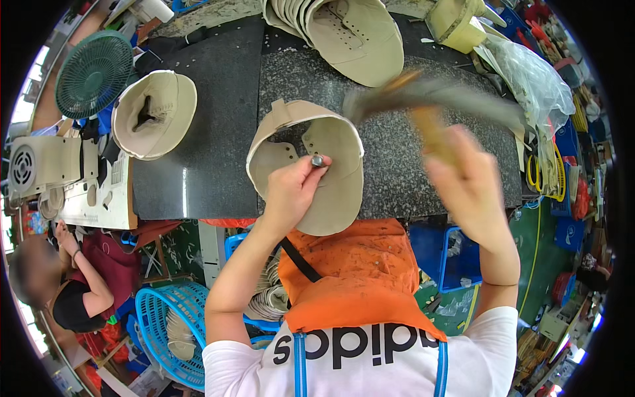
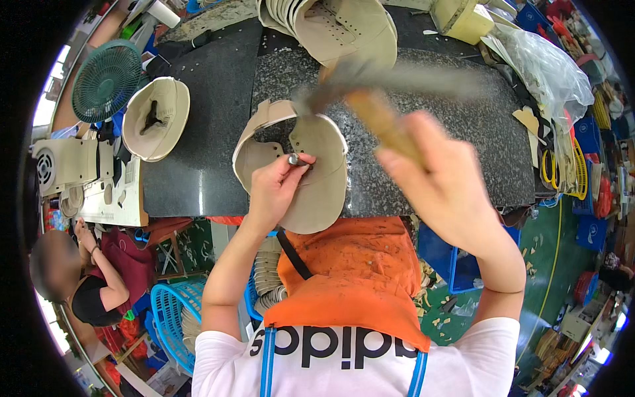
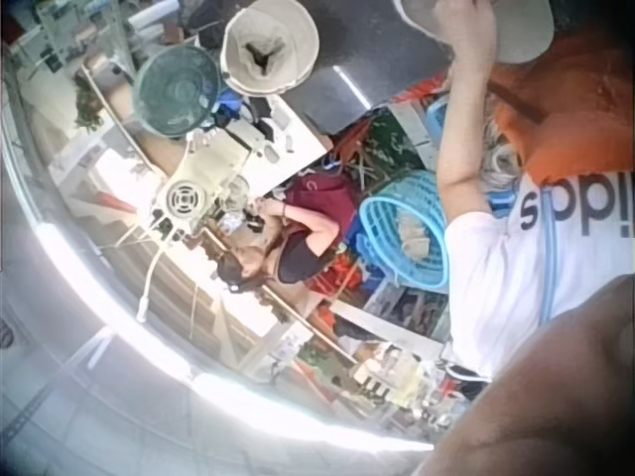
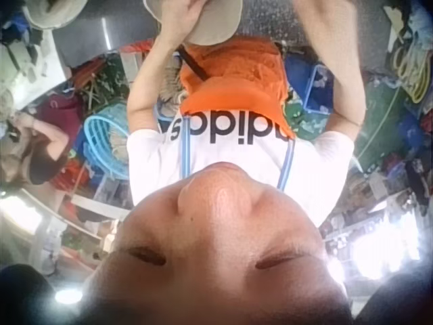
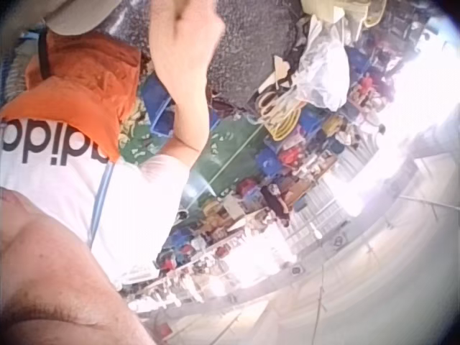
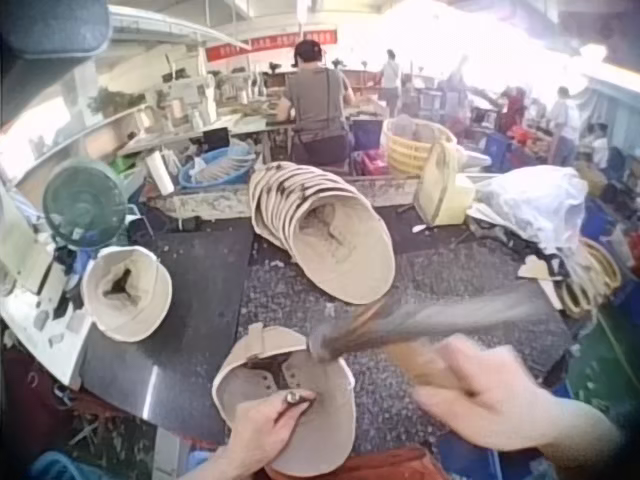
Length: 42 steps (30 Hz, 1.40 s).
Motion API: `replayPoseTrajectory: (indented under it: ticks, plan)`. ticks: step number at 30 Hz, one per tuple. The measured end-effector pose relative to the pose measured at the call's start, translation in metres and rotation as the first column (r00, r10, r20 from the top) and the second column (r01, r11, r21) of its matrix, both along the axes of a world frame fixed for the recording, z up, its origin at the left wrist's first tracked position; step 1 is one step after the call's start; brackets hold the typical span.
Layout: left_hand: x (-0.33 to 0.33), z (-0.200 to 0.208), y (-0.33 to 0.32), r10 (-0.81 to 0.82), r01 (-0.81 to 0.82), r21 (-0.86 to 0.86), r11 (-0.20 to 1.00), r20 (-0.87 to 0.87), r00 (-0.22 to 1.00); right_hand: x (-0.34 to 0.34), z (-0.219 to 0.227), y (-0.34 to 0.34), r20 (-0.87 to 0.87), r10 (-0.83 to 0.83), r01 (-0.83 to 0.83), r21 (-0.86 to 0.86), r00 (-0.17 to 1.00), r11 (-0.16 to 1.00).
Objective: Attaching components or punching holes in a shoe upper using a punch tool and hammer.
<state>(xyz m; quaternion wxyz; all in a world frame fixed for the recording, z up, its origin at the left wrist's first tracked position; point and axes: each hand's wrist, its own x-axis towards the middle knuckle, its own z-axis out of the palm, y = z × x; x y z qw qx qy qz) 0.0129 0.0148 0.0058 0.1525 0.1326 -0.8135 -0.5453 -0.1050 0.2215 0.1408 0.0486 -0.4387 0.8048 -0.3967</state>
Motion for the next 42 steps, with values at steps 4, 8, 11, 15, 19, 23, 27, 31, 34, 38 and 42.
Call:
replayPoseTrajectory:
  ticks: [4,8,11,15,19,23,27,31,34,38,42]
  plan:
    - [-0.007,0.005,0.013,-0.037,0.004,-0.295,0.956,-0.107,0.994,0.004,-0.032,-0.013,-0.367,-0.269,-0.054,-0.672,0.89,0.739]
    - [0.004,0.014,0.0,0.102,-0.113,-0.324,0.939,-0.05,0.994,-0.001,-0.001,-0.007,-0.036,0.234,-0.178,0.542,0.972,0.821]
    - [0.004,0.044,-0.01,0.271,-0.314,-0.049,0.948,-0.389,0.881,-0.002,-0.025,-0.007,-0.069,0.154,-0.102,0.483,0.986,0.87]
    - [0.0,0.077,-0.041,0.067,-0.161,-0.662,0.732,-0.165,0.984,-0.004,-0.071,-0.019,-0.065,0.255,-0.18,0.542,0.965,0.821]
    - [-0.012,0.043,-0.057,-0.015,0.018,-0.697,0.716,0.011,1.0,-0.012,-0.07,-0.036,-0.091,0.206,-0.15,0.42,0.974,0.895]
    - [-0.02,0.053,-0.052,0.048,-0.023,-0.588,0.808,0.027,0.998,-0.032,-0.064,-0.06,-0.081,0.241,-0.175,0.472,0.967,0.864]
    - [0.002,0.083,-0.066,0.265,-0.365,-0.604,0.708,-0.251,0.931,-0.045,-0.072,-0.045,-0.126,0.184,-0.177,0.062,0.975,0.982]
    - [0.058,0.119,-0.161,0.58,-0.629,-0.565,0.534,-0.296,0.759,-0.084,-0.072,-0.046,0.225,-0.29,0.337,-0.213,0.93,0.917]
    - [0.075,0.094,-0.245,0.781,-0.674,-0.621,0.4,-0.154,0.605,-0.163,-0.092,-0.073,-0.045,-0.54,0.487,-0.374,0.841,0.789]
    - [0.07,0.029,-0.293,0.842,-0.563,-0.823,0.079,-0.247,0.48,-0.201,-0.125,-0.098,-0.126,-0.637,0.626,-0.119,0.76,0.771]
    - [0.059,0.03,-0.296,0.783,-0.584,-0.812,-0.003,-0.365,0.504,-0.181,-0.112,-0.099,0.015,-0.55,0.55,-0.048,0.835,0.834]
